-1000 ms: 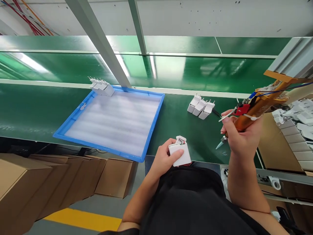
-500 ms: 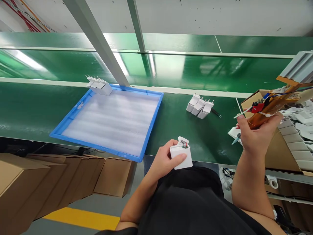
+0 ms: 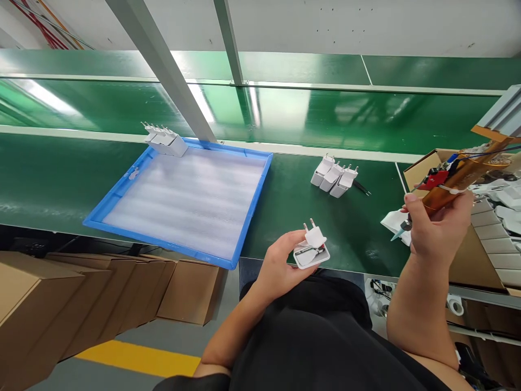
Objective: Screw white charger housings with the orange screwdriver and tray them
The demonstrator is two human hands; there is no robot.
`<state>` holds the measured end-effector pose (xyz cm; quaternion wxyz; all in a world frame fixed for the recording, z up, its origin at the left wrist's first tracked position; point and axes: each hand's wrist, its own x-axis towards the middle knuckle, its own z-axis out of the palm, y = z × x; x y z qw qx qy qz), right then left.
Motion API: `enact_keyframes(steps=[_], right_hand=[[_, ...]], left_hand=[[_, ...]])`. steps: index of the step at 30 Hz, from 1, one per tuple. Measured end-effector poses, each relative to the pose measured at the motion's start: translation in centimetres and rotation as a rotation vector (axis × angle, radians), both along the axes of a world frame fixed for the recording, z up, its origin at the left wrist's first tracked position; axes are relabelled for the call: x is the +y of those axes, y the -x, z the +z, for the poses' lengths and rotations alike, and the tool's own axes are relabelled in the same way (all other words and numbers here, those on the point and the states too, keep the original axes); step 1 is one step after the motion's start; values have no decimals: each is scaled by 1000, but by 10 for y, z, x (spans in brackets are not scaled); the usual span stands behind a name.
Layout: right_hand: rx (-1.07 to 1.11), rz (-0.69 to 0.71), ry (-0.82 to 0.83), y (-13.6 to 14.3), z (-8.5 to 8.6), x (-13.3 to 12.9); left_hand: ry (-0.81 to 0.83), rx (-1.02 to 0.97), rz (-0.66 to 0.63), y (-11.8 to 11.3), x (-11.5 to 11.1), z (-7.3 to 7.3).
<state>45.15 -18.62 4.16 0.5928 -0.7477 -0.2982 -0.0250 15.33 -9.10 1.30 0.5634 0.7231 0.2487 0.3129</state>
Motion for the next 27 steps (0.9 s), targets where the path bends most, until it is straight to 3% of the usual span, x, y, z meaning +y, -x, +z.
enact_keyframes(steps=[3, 6, 9, 12, 15, 18, 24, 27], right_hand=[[253, 99, -47, 20, 13, 12], [377, 316, -62, 50, 27, 29], [414, 500, -87, 83, 38, 50], [385, 662, -115, 114, 46, 71], [316, 651, -129, 139, 50, 86], [231, 590, -117, 155, 50, 94], [15, 401, -61, 161, 48, 94], [29, 391, -66, 160, 45, 93]], left_hand=[[57, 53, 23, -8, -5, -15], [42, 135, 63, -19, -13, -33], [-32, 181, 108, -29, -21, -43], [-144, 181, 181, -36, -25, -44], [-200, 190, 232, -39, -26, -42], [-153, 190, 239, -41, -25, -39], [-314, 86, 357, -50, -26, -33], [-337, 66, 361, -54, -27, -34]])
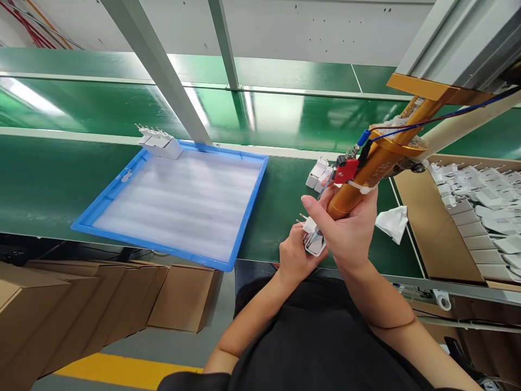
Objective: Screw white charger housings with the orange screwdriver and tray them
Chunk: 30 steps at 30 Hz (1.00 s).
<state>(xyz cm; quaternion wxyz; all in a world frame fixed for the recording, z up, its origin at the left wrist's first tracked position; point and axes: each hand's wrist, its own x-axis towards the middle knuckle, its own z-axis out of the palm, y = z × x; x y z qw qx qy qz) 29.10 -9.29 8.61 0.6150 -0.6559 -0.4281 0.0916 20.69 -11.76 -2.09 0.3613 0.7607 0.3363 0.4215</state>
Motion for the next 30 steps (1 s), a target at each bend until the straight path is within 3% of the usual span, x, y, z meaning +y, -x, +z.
enact_keyframes(steps=[5, 12, 17, 19, 21, 25, 30], right_hand=[[137, 44, -3, 1, -4, -2], [60, 78, -17, -1, 0, -2], [263, 258, -142, -13, -9, -3], [284, 267, -155, -20, -13, -6], [275, 204, -118, -27, -16, -11], [170, 48, -18, -45, -20, -26], [106, -64, 47, -66, -25, -44]], left_hand=[[-14, -44, 3, -2, 0, 0], [5, 28, 25, 1, 0, 0], [142, 181, 7, 8, 5, -8], [258, 249, -20, 15, 10, -9], [358, 296, -87, 24, 17, -8], [348, 257, -276, 43, 34, -5], [677, 342, -512, 45, 54, 1]])
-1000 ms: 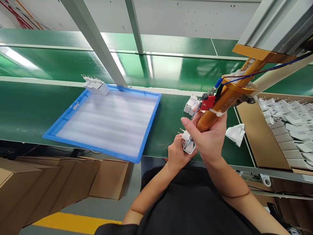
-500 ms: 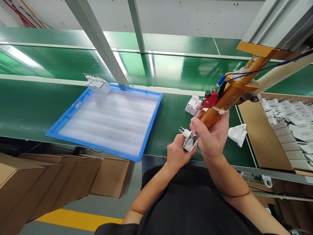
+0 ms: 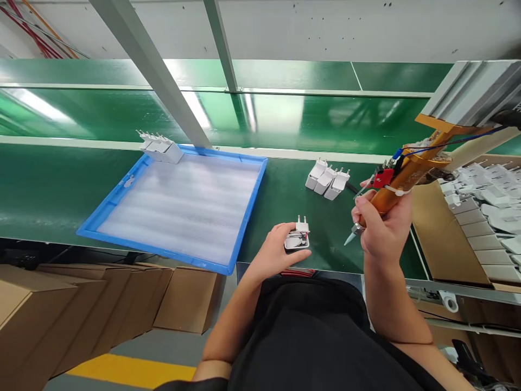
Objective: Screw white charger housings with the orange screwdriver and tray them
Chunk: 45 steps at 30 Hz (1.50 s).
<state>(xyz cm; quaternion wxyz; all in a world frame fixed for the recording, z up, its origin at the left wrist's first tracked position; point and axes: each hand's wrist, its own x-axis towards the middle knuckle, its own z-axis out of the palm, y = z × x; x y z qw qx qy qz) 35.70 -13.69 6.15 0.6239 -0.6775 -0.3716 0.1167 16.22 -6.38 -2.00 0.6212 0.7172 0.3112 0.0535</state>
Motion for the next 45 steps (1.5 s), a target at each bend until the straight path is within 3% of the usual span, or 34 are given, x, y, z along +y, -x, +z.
enact_keyframes(steps=[3, 7, 11, 15, 19, 23, 26, 30, 38, 45], right_hand=[[-10, -16, 17, -8, -3, -7], [-13, -36, 42, -13, -4, -14], [-5, -44, 39, -15, -4, -18], [0, -51, 30, -16, -4, -20], [-17, -67, 60, -18, -7, -22], [2, -70, 63, -19, -8, -24], [12, -73, 64, -20, -6, -24], [11, -81, 75, -21, -7, -24], [24, -95, 87, -22, -6, -23], [30, -108, 74, -22, -11, -27]], left_hand=[[81, 27, 35, -13, 2, 2], [125, -166, 140, -30, -3, -4], [-196, -371, 206, -31, -6, -16], [-439, -437, 189, -30, -4, -25], [-677, -543, 133, -27, 4, -24], [-728, -367, -157, -12, 15, -6], [-713, -253, -265, -1, 21, 6], [-819, -266, -240, 3, 18, 9], [-973, -363, -172, -4, 7, -5], [-1123, -14, -215, 0, -7, 0]])
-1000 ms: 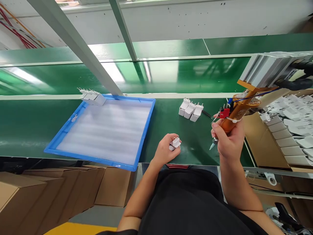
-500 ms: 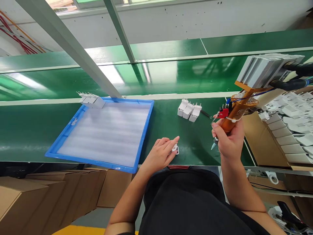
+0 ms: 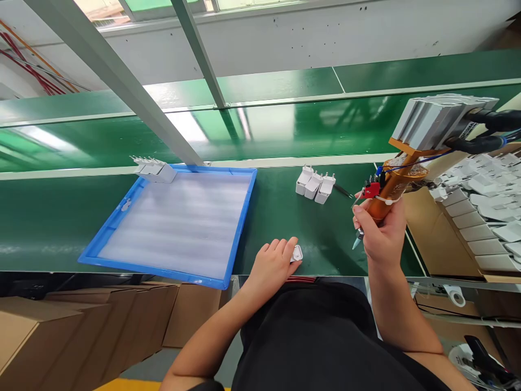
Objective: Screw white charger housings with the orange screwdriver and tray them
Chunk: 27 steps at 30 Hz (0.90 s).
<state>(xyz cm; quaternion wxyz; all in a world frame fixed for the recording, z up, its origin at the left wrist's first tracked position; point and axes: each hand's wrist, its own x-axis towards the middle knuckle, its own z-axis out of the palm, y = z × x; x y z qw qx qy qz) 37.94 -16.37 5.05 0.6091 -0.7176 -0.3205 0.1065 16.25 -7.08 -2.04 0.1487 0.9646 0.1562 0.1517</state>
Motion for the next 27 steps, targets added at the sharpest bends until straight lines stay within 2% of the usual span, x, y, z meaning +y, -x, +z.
enact_keyframes(steps=[5, 8, 10, 12, 14, 15, 17, 19, 20, 21, 22, 24, 26, 27], right_hand=[[26, 12, 15, -3, 1, -2], [-3, 46, 51, -10, 4, -7], [-35, 70, 102, -18, 6, -13], [-49, 49, 179, -26, 6, -21], [-53, -12, 271, -36, 6, -29], [-53, -47, 318, -40, 6, -32], [-43, -109, 384, -48, 6, -39], [-26, -155, 411, -54, 5, -44], [-17, -175, 416, -56, 4, -46], [-12, -188, 419, -58, 3, -48], [-11, -193, 412, -60, 1, -49], [2, -191, 340, -63, -2, -50], [27, -166, 196, -65, -5, -50], [45, -147, 129, -66, -6, -50]], left_hand=[[14, 23, -1, -3, -8, 2], [76, -46, 4, 3, 1, 5], [58, -145, 136, 16, 18, 9], [-82, -188, 324, 36, 42, 9], [-232, -154, 446, 61, 69, 2], [-229, -94, 496, 74, 82, -5], [-127, 47, 573, 95, 104, -22], [152, 168, 626, 109, 116, -35], [242, 204, 651, 111, 118, -38], [235, 200, 695, 109, 118, -38], [162, 159, 742, 102, 115, -36], [-71, -47, 786, 77, 102, -24], [-142, -256, 676, 37, 86, -12], [-69, -293, 583, 12, 79, -8]])
